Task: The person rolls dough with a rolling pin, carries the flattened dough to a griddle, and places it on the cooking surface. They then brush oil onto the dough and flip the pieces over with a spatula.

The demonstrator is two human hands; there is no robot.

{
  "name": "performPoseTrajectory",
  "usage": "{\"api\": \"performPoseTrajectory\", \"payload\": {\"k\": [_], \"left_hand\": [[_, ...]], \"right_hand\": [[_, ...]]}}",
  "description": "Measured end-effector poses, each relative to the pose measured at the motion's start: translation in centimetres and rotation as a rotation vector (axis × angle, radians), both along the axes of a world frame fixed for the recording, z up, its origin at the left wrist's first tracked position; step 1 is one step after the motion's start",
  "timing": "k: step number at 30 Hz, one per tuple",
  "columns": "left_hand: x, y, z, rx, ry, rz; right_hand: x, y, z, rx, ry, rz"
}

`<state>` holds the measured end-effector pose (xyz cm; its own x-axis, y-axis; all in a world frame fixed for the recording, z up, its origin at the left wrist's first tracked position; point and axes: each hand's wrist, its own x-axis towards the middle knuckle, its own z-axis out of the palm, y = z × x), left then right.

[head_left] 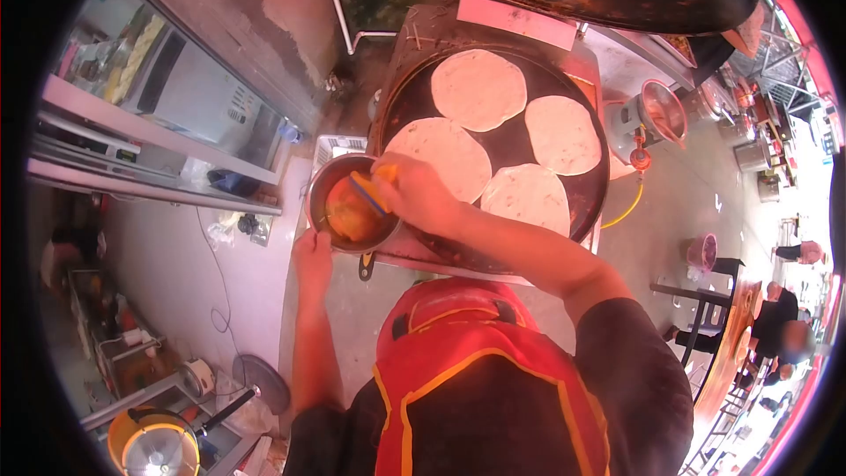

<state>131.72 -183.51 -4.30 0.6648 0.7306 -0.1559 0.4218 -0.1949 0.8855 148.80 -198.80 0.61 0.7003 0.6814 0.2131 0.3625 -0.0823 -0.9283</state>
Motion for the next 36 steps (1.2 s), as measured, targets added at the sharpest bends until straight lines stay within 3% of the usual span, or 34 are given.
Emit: {"api": "performPoseTrajectory", "payload": {"k": [1, 4, 6, 8, 10, 11, 13, 18, 21, 22, 23, 26, 29, 31, 32, 33, 34, 36], "left_hand": [[0.1, -0.1, -0.1, 0.033, 0.006, -0.009], [-0.1, -0.1, 0.9, 0.109, 0.028, -0.065], [-0.5, 0.8, 0.4, 0.261, 0.057, -0.123], [-1.2, 1.8, -0.2, -0.057, -0.006, -0.099], [-1.2, 1.8, -0.4, -0.139, -0.068, -0.014], [-1.7, 2.9, -1.1, -0.137, -0.014, -0.051], [-1.7, 3.8, -1.5, -0.159, -0.003, -0.071], [-1.1, 2.4, -0.4, -0.255, -0.119, -0.002], [-0.5, 0.0, 0.8, -0.235, -0.147, 0.066], [-1.0, 0.3, 0.4, -0.213, -0.098, 0.014], [-1.5, 0.2, -0.1, -0.207, -0.103, 0.048], [-1.7, -3.7, 0.7, -0.216, -0.123, 0.126], [-1.2, -10.8, 3.7, -0.193, -0.123, 0.186], [-0.6, -14.6, 4.0, -0.174, -0.129, 0.14], [-0.9, -16.5, 3.8, -0.157, -0.138, 0.115], [-1.7, -18.5, 3.7, -0.135, -0.152, 0.098], [-2.7, -20.6, 3.5, -0.111, -0.173, 0.091], [-4.2, -24.5, 2.7, -0.107, -0.275, 0.103]], "right_hand": [[-0.3, 0.2, 0.0, 0.023, -0.087, -0.014], [-0.1, 0.4, -1.8, -0.148, -0.037, -0.066], [0.1, -1.7, -0.3, -0.13, 0.137, -0.045], [1.2, -3.8, -1.3, -0.081, 0.162, -0.095], [3.3, -7.3, -3.9, -0.051, 0.08, -0.275], [4.1, -9.3, -4.8, -0.033, 0.044, -0.359], [5.5, -14.3, -5.6, -0.058, 0.268, -0.476], [6.3, -25.4, -6.9, -0.164, 0.285, -0.746], [6.4, -29.9, -6.6, -0.196, 0.299, -0.8], [6.7, -31.2, -8.0, -0.185, 0.176, -0.822], [6.7, -32.6, -9.3, -0.166, 0.225, -0.812], [6.8, -36.1, -10.2, -0.153, 0.351, -0.731], [6.6, -40.6, -13.4, -0.171, 0.256, -0.629], [6.0, -45.1, -13.1, -0.148, 0.37, -0.57], [5.7, -47.5, -14.2, -0.189, 0.123, -0.563], [6.5, -51.1, -19.8, -0.164, 0.11, -0.552], [6.1, -52.2, -15.2, -0.223, 0.429, -0.534], [7.1, -56.7, -17.8, -0.188, 0.473, -0.506]]}}
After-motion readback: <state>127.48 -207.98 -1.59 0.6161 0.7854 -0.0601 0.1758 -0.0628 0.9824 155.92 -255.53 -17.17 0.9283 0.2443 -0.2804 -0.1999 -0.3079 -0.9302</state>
